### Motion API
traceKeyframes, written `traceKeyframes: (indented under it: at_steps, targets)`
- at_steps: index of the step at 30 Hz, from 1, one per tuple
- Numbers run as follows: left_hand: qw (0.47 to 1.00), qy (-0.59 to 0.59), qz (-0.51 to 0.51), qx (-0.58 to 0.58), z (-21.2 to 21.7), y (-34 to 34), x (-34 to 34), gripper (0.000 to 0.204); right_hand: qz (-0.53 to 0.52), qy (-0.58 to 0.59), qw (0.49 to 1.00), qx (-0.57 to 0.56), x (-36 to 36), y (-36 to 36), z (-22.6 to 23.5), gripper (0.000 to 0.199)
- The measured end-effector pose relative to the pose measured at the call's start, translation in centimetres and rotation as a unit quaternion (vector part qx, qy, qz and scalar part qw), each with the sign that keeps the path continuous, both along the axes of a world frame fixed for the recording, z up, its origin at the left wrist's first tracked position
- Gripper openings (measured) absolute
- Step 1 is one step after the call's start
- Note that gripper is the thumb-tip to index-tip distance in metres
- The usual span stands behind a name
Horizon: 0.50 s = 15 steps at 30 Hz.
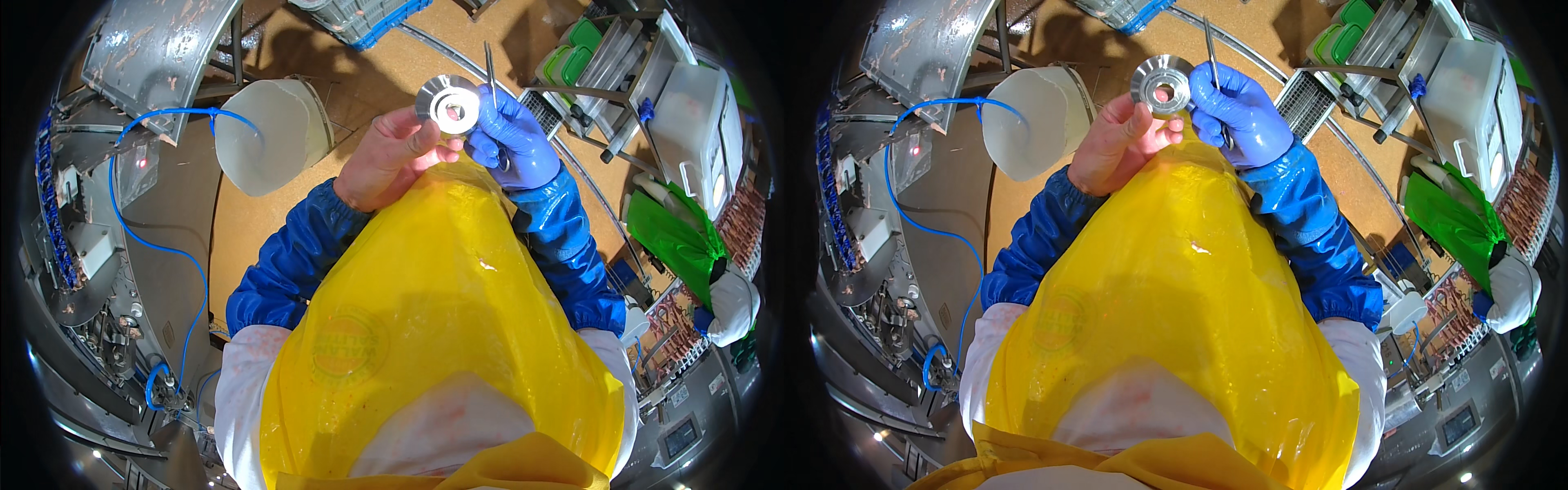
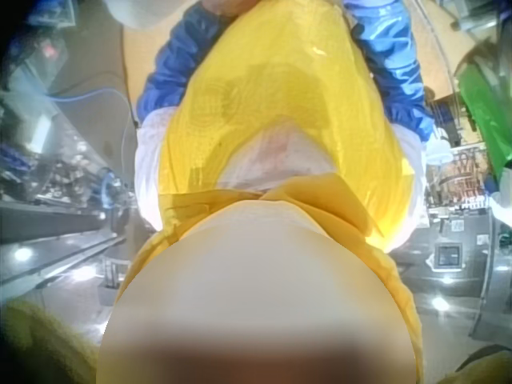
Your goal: The person assembles small metal components using a screwdriver and other tools. They manipulate a cylindrical metal part, insert a screw, and tighten it while standing at a stainless steel workstation in a meat processing facility.
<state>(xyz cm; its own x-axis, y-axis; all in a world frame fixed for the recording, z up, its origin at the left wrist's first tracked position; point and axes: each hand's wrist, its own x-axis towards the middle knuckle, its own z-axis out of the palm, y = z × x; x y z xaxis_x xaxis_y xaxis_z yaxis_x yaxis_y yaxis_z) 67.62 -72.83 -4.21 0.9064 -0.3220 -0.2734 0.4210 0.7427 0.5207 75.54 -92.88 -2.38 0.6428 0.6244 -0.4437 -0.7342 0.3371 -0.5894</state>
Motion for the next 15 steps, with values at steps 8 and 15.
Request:
traceKeyframes:
  at_steps: [8,15]
  targets:
    - [0.996,0.047,-0.004,-0.078,-0.58,0.46,0.53,0.033,-0.009,-0.002,1.000,-0.018,0.14,-0.17,-0.36,0.019]
    - [0.999,-0.029,-0.004,-0.038,0.03,0.04,-0.24,0.037,0.003,-0.001,1.000,0.012,-0.03,-0.17,-0.78,0.020]
